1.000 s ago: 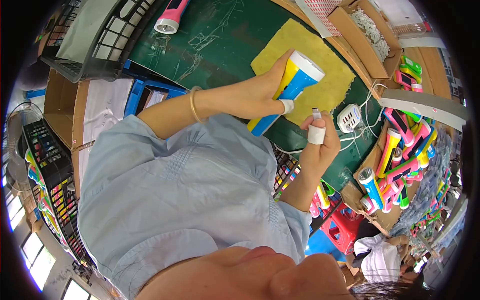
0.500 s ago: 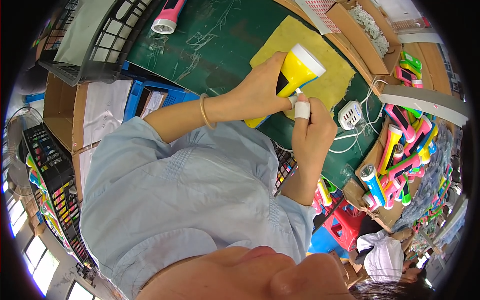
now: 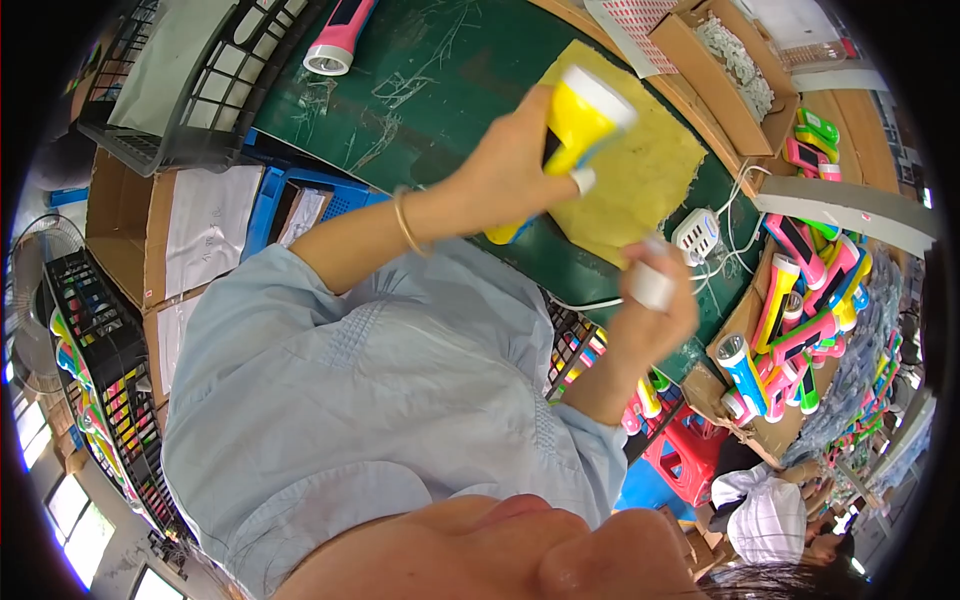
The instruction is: Wiping and inspecting colorful plastic flashlights at a workbench in a factory.
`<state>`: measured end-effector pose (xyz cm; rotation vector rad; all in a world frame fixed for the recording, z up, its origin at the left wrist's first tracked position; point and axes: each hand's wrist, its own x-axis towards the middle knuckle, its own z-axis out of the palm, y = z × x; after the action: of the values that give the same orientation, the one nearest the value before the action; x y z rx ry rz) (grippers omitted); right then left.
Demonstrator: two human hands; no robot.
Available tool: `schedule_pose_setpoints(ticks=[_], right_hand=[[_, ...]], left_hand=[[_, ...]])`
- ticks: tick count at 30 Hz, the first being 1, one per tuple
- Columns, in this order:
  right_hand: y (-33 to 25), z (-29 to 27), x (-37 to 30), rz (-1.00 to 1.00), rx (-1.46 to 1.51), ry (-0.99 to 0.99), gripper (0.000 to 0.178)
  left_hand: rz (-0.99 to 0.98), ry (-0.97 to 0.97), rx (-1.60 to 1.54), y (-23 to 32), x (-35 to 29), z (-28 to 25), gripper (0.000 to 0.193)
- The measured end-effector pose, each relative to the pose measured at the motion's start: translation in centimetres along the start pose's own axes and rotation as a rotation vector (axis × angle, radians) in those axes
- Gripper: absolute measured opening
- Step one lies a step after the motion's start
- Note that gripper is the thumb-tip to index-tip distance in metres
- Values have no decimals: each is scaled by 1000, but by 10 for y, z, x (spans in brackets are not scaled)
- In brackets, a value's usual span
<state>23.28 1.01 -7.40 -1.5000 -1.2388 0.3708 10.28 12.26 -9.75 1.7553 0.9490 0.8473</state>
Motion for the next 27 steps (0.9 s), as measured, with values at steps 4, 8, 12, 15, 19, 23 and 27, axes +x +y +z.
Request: schedule_pose_setpoints(ticks=[4,8,12,15,19,23,27], right_hand=[[8,-15,25,55,-84,125,32],[30,-9,47,-28,94,-291,35],[35,-4,49,-122,94,-439,29],[34,4,43,-76,307,-444,36],[37,12,35,-144,621,-428,60],[37,7,36,56,453,-490,27],[36,4,40,62,351,-519,19]], left_hand=[[-312,-396,-390,9,-2,-9,37],[-397,-709,-644,20,-19,1,35],[-482,-736,-546,22,-27,0,34],[-509,-798,-543,21,-31,0,34],[-716,-909,-945,21,-41,3,36],[-688,-880,-871,20,-44,4,37],[-595,-798,-684,19,-42,7,36]])
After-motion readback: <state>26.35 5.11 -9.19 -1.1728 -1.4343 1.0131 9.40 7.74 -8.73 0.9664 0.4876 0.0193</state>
